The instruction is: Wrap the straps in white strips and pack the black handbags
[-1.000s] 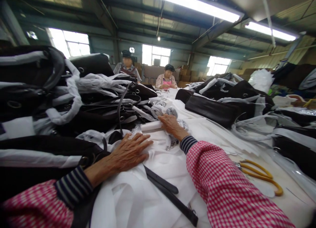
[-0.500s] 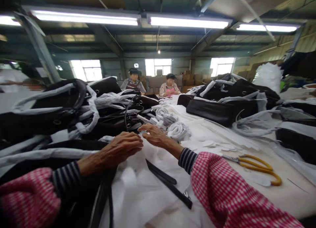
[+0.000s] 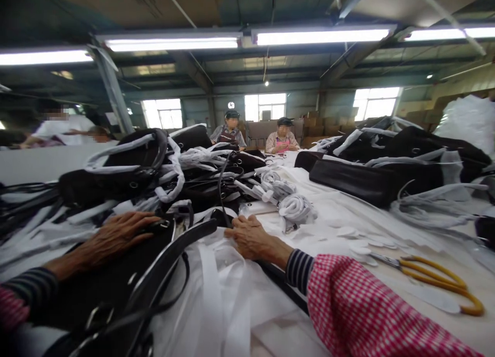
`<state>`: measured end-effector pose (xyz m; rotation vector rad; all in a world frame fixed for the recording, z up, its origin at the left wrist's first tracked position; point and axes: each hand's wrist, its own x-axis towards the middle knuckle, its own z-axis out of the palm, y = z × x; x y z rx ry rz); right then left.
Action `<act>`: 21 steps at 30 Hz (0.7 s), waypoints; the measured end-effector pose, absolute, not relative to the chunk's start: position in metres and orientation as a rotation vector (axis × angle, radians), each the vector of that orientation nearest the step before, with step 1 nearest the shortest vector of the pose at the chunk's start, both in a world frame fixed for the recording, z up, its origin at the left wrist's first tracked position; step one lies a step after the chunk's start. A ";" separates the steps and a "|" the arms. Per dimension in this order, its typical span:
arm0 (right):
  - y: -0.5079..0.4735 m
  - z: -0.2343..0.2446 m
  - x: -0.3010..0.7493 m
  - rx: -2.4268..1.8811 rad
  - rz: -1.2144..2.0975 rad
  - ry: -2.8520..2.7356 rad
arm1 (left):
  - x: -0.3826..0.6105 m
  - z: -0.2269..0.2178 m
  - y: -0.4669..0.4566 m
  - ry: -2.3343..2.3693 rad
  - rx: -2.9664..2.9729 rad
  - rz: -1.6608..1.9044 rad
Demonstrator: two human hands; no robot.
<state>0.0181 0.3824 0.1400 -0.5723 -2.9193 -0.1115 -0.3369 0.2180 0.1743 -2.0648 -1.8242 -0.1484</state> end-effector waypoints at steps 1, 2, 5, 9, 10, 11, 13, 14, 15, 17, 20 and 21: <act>0.383 0.140 0.017 -0.586 -0.106 -2.921 | -0.351 0.174 0.217 -1.862 -2.015 -0.146; 0.383 0.140 0.014 -0.594 -0.099 -2.921 | -0.365 0.173 0.217 -1.904 -1.965 -0.141; 0.381 0.143 0.006 -0.617 -0.068 -2.929 | -0.399 0.165 0.221 -2.010 -1.867 -0.137; 0.376 0.148 0.009 -0.647 -0.104 -2.949 | -0.416 0.152 0.223 -2.037 -1.842 -0.239; 0.373 0.148 0.013 -0.644 -0.136 -2.935 | -0.417 0.150 0.222 -2.026 -1.818 -0.263; 0.370 0.148 0.016 -0.634 -0.178 -2.912 | -0.417 0.150 0.220 -2.013 -1.778 -0.277; 0.362 0.148 0.022 -0.597 -0.279 -2.862 | -0.419 0.151 0.213 -2.014 -1.626 -0.282; 0.357 0.149 0.024 -0.576 -0.324 -2.851 | -0.421 0.152 0.209 -2.032 -1.521 -0.276; 0.354 0.150 0.026 -0.565 -0.352 -2.857 | -0.425 0.155 0.205 -2.056 -1.411 -0.269; 0.349 0.159 0.026 -0.597 -0.297 -2.919 | -0.438 0.159 0.195 -2.108 -1.203 -0.263; 0.352 0.181 0.017 -0.670 0.068 -2.925 | -0.464 0.163 0.183 -2.190 -0.994 -0.332; 0.354 0.188 0.009 -0.655 0.197 -2.878 | -0.472 0.164 0.180 -2.229 -0.957 -0.353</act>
